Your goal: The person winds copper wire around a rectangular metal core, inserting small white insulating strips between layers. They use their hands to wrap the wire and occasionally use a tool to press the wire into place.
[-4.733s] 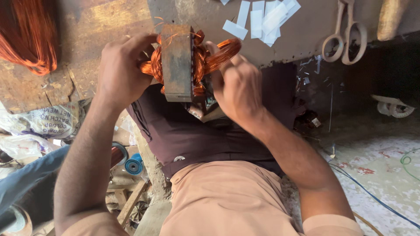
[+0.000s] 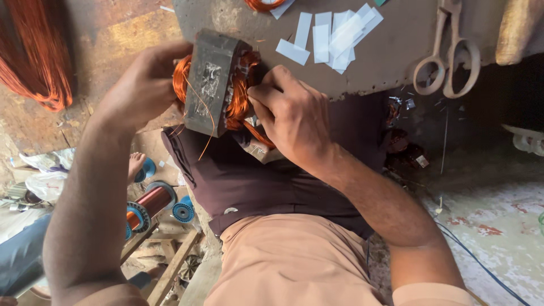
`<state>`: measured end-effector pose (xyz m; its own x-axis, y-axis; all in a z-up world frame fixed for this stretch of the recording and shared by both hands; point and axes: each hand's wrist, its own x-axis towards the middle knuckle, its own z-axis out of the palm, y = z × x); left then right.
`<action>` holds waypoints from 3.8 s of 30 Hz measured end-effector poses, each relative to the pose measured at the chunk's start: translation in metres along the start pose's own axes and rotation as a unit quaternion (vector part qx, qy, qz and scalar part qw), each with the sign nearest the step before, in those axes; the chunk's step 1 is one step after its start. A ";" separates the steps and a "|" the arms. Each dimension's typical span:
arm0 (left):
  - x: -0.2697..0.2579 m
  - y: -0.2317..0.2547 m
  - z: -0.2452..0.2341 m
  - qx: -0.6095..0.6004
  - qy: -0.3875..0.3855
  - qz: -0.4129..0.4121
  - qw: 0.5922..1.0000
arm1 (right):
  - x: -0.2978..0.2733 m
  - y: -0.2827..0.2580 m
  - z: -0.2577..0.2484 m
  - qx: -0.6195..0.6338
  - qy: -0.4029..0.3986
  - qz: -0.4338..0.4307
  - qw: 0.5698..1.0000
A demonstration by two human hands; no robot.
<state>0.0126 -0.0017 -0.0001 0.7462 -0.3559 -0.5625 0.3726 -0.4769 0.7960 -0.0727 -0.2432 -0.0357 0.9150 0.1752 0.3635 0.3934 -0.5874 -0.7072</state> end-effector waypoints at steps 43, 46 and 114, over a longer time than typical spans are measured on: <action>0.000 -0.001 0.013 -0.041 0.072 -0.049 0.995 | 0.036 -0.021 -0.040 0.072 -0.019 0.026 0.997; -0.002 -0.010 0.014 -0.079 0.091 0.049 0.992 | 0.049 -0.045 -0.018 0.158 -0.007 -0.016 0.987; 0.002 -0.006 0.028 0.138 0.218 0.352 0.900 | 0.021 0.009 -0.024 -0.101 -0.002 -0.349 0.932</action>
<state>-0.0034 -0.0218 -0.0117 0.9117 -0.3267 0.2492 -0.3835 -0.4591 0.8014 -0.0522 -0.2638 -0.0197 0.4436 0.5731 0.6890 0.8683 -0.4653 -0.1719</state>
